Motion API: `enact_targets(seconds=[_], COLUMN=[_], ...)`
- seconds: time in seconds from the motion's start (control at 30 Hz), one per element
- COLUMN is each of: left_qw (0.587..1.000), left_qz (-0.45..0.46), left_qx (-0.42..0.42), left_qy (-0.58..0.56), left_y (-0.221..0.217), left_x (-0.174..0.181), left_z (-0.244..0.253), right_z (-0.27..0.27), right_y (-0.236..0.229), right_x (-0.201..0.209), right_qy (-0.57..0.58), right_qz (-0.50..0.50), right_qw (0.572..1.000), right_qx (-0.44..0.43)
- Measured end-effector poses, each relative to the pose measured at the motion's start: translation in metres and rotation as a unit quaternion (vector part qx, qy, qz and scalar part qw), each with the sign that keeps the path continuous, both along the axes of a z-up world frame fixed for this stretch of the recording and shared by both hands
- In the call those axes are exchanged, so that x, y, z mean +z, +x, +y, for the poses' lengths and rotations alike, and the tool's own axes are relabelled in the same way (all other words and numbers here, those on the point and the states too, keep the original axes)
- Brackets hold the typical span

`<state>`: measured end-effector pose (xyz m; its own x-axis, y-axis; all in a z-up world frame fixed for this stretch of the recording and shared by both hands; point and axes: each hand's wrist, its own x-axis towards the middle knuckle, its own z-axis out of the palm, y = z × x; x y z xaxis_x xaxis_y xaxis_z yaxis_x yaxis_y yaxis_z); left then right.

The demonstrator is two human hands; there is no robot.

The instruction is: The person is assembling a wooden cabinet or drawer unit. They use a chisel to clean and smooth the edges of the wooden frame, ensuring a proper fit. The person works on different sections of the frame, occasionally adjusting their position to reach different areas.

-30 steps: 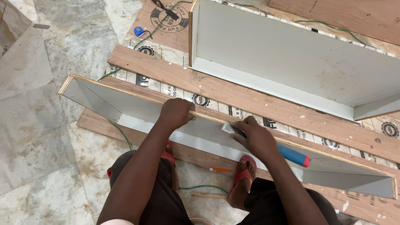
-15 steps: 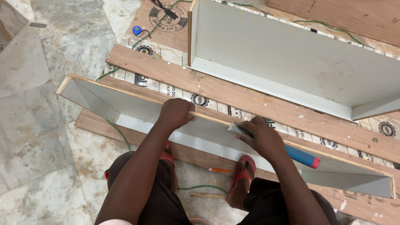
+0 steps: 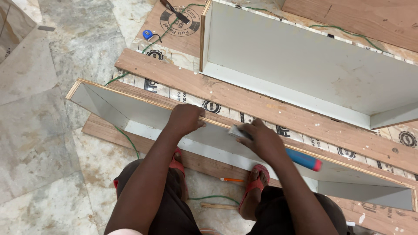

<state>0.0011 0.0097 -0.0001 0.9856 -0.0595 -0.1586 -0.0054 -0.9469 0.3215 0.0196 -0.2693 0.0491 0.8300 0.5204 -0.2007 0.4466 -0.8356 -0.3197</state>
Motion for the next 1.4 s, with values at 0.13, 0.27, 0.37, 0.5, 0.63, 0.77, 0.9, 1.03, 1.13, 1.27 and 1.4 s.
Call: enact_targets(seconds=[0.13, 0.27, 0.37, 0.5, 0.63, 0.77, 0.9, 1.03, 1.13, 1.27, 1.4], left_qw=[1.0, 0.999, 0.999, 0.999, 0.999, 0.999, 0.999, 0.995, 0.992, 0.993, 0.991], left_qz=[-0.01, -0.018, -0.024, -0.003, 0.008, 0.03, 0.035, 0.044, 0.045, 0.055, 0.054], left_qx=[-0.006, -0.021, -0.036, -0.036, -0.027, -0.017, 0.003, 0.033, 0.038, 0.028, 0.041], left_qy=[0.005, -0.024, -0.023, -0.018, -0.02, -0.014, -0.038, -0.087, -0.109, -0.105, -0.117], left_y=[0.002, 0.006, 0.008, 0.008, 0.01, 0.016, 0.015, 0.012, 0.01, 0.01, 0.01], left_x=[-0.007, -0.017, -0.018, -0.015, -0.014, -0.013, -0.003, 0.004, 0.006, 0.008, 0.007], left_z=[0.002, -0.012, -0.016, -0.012, -0.011, -0.012, -0.01, -0.005, -0.003, 0.0, 0.002], right_z=[-0.02, 0.0, 0.017, -0.006, -0.051, -0.078, -0.083, -0.081, -0.082, -0.076, -0.084], right_y=[-0.002, -0.006, -0.011, -0.012, -0.031, -0.04, -0.041, -0.037, -0.038, -0.032, -0.033], right_x=[0.005, -0.004, -0.01, -0.017, -0.026, -0.044, -0.059, -0.065, -0.07, -0.078, -0.08], right_qy=[-0.02, 0.008, 0.036, 0.088, 0.023, 0.008, 0.032, 0.038, 0.031, 0.033, 0.029], right_qz=[0.001, -0.019, -0.046, -0.13, -0.18, -0.194, -0.23, -0.21, -0.192, -0.208, -0.191], right_qw=[1.0, 1.0, 0.998, 0.988, 0.982, 0.978, 0.971, 0.976, 0.98, 0.977, 0.981], right_qx=[-0.022, -0.014, -0.006, -0.001, -0.044, -0.074, -0.05, -0.039, -0.032, -0.006, -0.029])
